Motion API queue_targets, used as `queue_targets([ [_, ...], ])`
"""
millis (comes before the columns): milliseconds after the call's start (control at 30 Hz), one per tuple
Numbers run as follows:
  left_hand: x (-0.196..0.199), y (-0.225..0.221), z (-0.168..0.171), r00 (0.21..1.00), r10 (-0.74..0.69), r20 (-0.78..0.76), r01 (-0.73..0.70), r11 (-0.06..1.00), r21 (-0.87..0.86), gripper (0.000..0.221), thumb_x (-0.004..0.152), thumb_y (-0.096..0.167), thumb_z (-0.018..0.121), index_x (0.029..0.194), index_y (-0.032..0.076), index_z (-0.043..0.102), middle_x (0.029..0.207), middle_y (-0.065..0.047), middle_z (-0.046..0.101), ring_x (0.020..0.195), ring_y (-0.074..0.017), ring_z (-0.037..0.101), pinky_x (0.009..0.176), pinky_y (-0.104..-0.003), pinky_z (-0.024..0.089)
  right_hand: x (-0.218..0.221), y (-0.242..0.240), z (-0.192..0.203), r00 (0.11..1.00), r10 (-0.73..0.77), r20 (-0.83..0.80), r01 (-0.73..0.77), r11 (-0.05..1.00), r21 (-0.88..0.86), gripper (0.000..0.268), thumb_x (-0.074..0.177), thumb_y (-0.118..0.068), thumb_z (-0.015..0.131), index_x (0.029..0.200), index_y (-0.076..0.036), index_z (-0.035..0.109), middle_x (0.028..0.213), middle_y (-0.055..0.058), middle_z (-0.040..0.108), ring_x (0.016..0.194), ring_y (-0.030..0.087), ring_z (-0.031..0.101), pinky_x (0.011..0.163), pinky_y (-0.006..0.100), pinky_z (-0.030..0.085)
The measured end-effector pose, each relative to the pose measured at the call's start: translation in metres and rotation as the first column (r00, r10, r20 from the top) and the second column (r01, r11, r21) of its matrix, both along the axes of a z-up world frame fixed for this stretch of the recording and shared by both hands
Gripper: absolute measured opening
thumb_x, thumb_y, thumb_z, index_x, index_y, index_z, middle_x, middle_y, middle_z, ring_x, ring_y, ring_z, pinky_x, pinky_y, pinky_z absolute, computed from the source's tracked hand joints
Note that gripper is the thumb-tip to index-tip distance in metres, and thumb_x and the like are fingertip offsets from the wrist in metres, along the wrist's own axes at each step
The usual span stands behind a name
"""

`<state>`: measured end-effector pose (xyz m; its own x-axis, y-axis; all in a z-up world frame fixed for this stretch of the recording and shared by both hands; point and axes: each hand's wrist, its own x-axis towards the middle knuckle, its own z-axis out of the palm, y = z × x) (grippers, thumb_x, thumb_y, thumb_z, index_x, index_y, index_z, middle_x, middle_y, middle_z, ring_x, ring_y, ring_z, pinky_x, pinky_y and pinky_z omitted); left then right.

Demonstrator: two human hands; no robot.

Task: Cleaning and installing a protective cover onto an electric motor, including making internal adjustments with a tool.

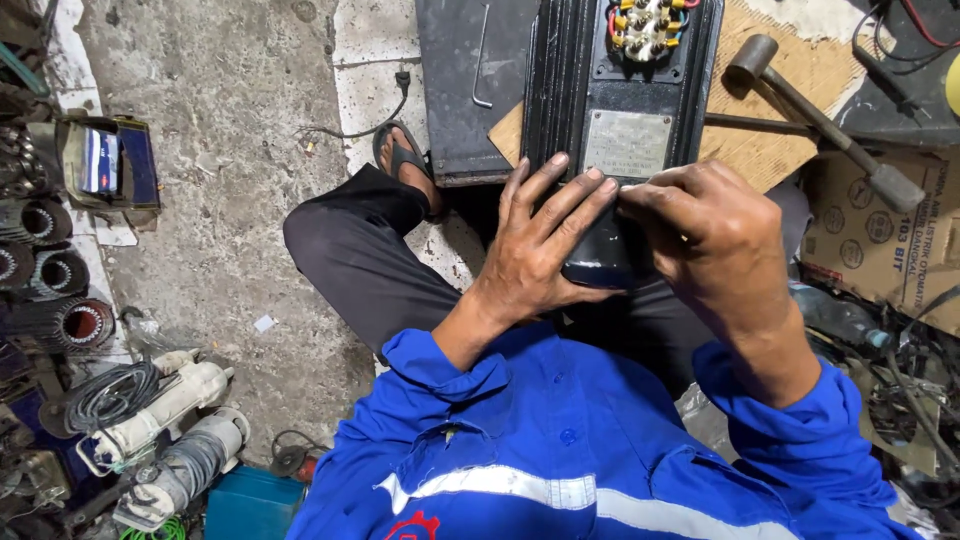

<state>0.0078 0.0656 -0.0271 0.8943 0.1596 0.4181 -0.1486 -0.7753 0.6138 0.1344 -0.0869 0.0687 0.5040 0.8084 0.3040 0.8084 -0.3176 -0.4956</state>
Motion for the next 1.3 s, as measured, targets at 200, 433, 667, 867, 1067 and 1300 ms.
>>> queue_targets([
  [200,-0.002,0.005,0.006,0.992,-0.042,-0.117,0.044,0.999,0.010,0.097,0.077,0.062,0.092,0.151,0.015,0.051,0.157,-0.005,0.048,0.152,-0.0343,0.039,0.133,-0.064,0.021,-0.001,0.000,0.013,0.998,0.038,-0.058,-0.044,0.993,-0.113,0.042,0.076,0.011,0.074,0.116,0.000,0.075,0.107,0.013,0.071,0.088,0.027,0.063,0.079,0.037,0.052],
  [433,-0.003,0.005,-0.001,0.989,-0.063,-0.135,0.064,0.998,0.000,0.101,0.075,0.067,0.093,0.152,0.018,0.050,0.158,-0.002,0.047,0.154,-0.0304,0.035,0.134,-0.062,0.017,-0.005,0.007,0.021,0.998,-0.020,-0.062,0.009,0.984,-0.177,0.033,0.079,0.009,0.075,0.111,0.001,0.076,0.108,0.014,0.072,0.086,0.026,0.063,0.079,0.036,0.052],
  [667,-0.002,0.008,0.000,0.989,-0.085,-0.118,0.083,0.996,-0.023,0.097,0.077,0.061,0.097,0.151,0.017,0.052,0.158,-0.001,0.046,0.153,-0.0297,0.034,0.133,-0.062,0.016,-0.007,0.008,0.012,0.997,-0.064,-0.048,0.055,0.986,-0.156,0.029,0.082,0.012,0.077,0.110,0.005,0.077,0.107,0.015,0.075,0.085,0.024,0.064,0.076,0.034,0.051],
  [867,-0.002,0.008,0.000,0.992,-0.080,-0.100,0.077,0.997,-0.028,0.093,0.080,0.062,0.095,0.149,0.017,0.054,0.157,-0.001,0.047,0.152,-0.0288,0.033,0.132,-0.062,0.016,-0.013,0.008,0.006,0.957,-0.190,-0.221,0.182,0.982,-0.058,0.026,0.085,0.019,0.076,0.108,0.008,0.077,0.103,0.018,0.073,0.087,0.025,0.064,0.077,0.034,0.050],
  [1067,-0.001,0.009,0.000,0.994,-0.075,-0.082,0.073,0.997,-0.026,0.092,0.080,0.062,0.096,0.148,0.016,0.056,0.156,-0.001,0.048,0.151,-0.0282,0.037,0.132,-0.061,0.018,-0.013,0.006,-0.003,0.942,-0.219,-0.253,0.223,0.975,-0.014,0.022,0.089,0.015,0.080,0.109,0.008,0.077,0.105,0.020,0.073,0.086,0.023,0.064,0.075,0.032,0.050],
  [1300,0.000,0.006,0.003,0.999,-0.021,-0.046,0.019,0.999,-0.036,0.091,0.081,0.064,0.090,0.147,0.011,0.053,0.151,-0.005,0.054,0.148,-0.0270,0.044,0.131,-0.058,0.024,-0.013,0.004,-0.002,0.916,-0.228,-0.331,0.242,0.970,0.001,0.023,0.088,0.017,0.078,0.109,0.007,0.077,0.102,0.018,0.069,0.082,0.022,0.059,0.071,0.031,0.045],
])
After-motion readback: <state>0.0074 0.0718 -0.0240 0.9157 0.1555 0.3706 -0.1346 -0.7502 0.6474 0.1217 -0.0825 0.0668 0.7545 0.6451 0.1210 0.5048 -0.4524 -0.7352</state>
